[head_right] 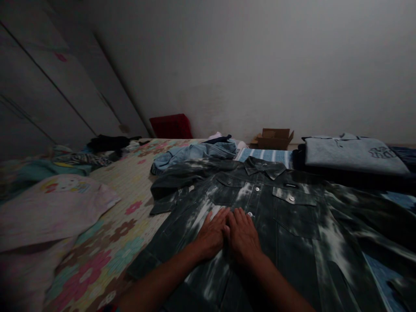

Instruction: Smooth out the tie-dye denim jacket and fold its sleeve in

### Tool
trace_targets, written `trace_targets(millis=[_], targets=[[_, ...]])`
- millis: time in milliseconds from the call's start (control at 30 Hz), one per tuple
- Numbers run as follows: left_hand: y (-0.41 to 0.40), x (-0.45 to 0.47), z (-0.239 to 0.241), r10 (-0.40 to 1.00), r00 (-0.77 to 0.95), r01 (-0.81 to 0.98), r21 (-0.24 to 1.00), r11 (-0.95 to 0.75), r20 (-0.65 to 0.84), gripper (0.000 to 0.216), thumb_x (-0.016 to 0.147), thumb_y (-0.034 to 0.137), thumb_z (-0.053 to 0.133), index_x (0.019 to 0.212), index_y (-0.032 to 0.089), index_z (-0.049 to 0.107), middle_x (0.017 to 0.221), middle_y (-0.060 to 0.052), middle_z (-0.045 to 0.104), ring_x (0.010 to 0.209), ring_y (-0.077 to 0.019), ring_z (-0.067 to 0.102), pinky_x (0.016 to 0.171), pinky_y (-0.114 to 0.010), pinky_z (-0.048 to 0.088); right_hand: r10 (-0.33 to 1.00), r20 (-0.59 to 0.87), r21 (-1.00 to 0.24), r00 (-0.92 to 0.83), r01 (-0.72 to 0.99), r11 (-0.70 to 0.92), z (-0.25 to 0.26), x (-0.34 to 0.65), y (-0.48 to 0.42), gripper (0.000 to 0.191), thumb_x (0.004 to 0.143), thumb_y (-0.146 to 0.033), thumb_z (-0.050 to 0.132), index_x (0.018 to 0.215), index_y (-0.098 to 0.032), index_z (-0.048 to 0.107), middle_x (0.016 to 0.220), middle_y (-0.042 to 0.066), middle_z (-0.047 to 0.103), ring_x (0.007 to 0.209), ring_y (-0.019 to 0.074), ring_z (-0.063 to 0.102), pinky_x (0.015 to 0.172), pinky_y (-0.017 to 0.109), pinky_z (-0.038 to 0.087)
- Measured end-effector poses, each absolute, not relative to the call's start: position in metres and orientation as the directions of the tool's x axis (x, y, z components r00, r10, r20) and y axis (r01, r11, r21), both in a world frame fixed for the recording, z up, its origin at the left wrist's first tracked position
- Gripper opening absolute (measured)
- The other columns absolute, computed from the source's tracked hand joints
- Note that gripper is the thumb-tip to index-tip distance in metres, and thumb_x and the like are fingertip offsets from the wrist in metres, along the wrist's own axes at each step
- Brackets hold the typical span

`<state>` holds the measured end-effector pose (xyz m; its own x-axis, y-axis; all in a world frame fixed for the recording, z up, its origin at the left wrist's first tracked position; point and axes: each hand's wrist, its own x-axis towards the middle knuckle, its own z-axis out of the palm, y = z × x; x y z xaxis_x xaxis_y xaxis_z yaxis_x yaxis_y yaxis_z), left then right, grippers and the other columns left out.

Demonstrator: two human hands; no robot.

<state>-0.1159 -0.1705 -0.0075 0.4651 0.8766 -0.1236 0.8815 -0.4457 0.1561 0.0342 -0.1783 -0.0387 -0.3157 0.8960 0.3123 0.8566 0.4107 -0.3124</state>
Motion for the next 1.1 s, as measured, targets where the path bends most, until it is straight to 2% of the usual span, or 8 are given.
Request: trace_targets(millis=[167,367,533,800,900,1033,1100], targets=[[-0.169,-0.117,-0.021,0.875,0.478,0.874,0.144,-0.465,-0.08,0.054,0.099,0.034,0.021,0.15,0.017,0.021,0.156,-0.008,0.022,0.145,-0.0217,0.012,0.117,-0.051,0.005,0.926,0.197,-0.307,-0.323,0.876,0.371,-0.032,0.031,-0.172,0.051,0.099,-0.038,0.03,0.138,-0.01,0.045,0.144,0.016,0.043,0.137,0.0284,0.033,0.112,0.047,0.024],[-0.176,-0.134,-0.008,0.865,0.473,0.881,0.109,-0.46,-0.167,0.056,0.098,0.039,0.03,0.15,0.02,0.021,0.157,-0.008,0.017,0.145,-0.023,0.011,0.117,-0.052,0.007,0.909,0.147,-0.299,-0.39,0.858,0.417,-0.029,0.039,-0.177,0.073,0.094,-0.06,0.028,0.14,-0.004,0.043,0.148,0.021,0.033,0.14,0.0322,0.025,0.114,0.049,0.018],[-0.174,-0.154,0.004,0.885,0.445,0.895,0.042,-0.443,-0.138,0.057,0.098,0.046,0.032,0.148,0.021,0.028,0.156,-0.009,0.02,0.145,-0.0227,0.013,0.117,-0.048,0.011,0.898,0.092,-0.319,-0.431,0.842,0.436,-0.026,0.041,-0.18,0.089,0.086,-0.072,0.033,0.143,-0.004,0.037,0.151,0.024,0.024,0.142,0.035,0.017,0.114,0.051,0.013],[-0.169,-0.161,0.002,0.892,0.43,0.902,0.03,-0.43,-0.138,0.058,0.096,0.051,0.035,0.147,0.025,0.03,0.157,-0.007,0.021,0.144,-0.0223,0.014,0.117,-0.046,0.014,0.903,0.013,-0.354,-0.429,0.842,0.406,-0.023,0.038,-0.179,0.094,0.082,-0.074,0.039,0.145,-0.005,0.032,0.152,0.023,0.018,0.143,0.0356,0.012,0.114,0.052,0.009],[-0.167,-0.162,0.006,0.887,0.434,0.9,0.028,-0.435,-0.155,0.057,0.095,0.049,0.038,0.146,0.022,0.032,0.156,-0.009,0.023,0.144,-0.0225,0.017,0.116,-0.045,0.016,0.901,-0.007,-0.363,-0.434,0.841,0.402,-0.02,0.038,-0.179,0.093,0.083,-0.073,0.039,0.146,-0.005,0.03,0.153,0.023,0.018,0.143,0.0358,0.012,0.114,0.052,0.007],[-0.154,-0.158,0.018,0.9,0.432,0.901,-0.021,-0.434,-0.054,0.052,0.097,0.041,0.035,0.142,0.016,0.037,0.155,-0.012,0.025,0.144,-0.0223,0.019,0.116,-0.043,0.019,0.901,0.0,-0.368,-0.433,0.838,0.402,-0.019,0.038,-0.179,0.092,0.084,-0.072,0.038,0.146,-0.004,0.031,0.152,0.024,0.018,0.143,0.0357,0.012,0.114,0.053,0.007],[-0.141,-0.157,0.021,0.923,0.385,0.921,-0.051,-0.385,-0.006,0.055,0.097,0.043,0.034,0.142,0.013,0.036,0.155,-0.014,0.024,0.144,-0.0242,0.017,0.116,-0.046,0.017,0.904,0.012,-0.369,-0.428,0.838,0.402,-0.02,0.037,-0.18,0.09,0.084,-0.071,0.039,0.145,-0.005,0.032,0.152,0.023,0.018,0.142,0.0356,0.012,0.114,0.053,0.007]])
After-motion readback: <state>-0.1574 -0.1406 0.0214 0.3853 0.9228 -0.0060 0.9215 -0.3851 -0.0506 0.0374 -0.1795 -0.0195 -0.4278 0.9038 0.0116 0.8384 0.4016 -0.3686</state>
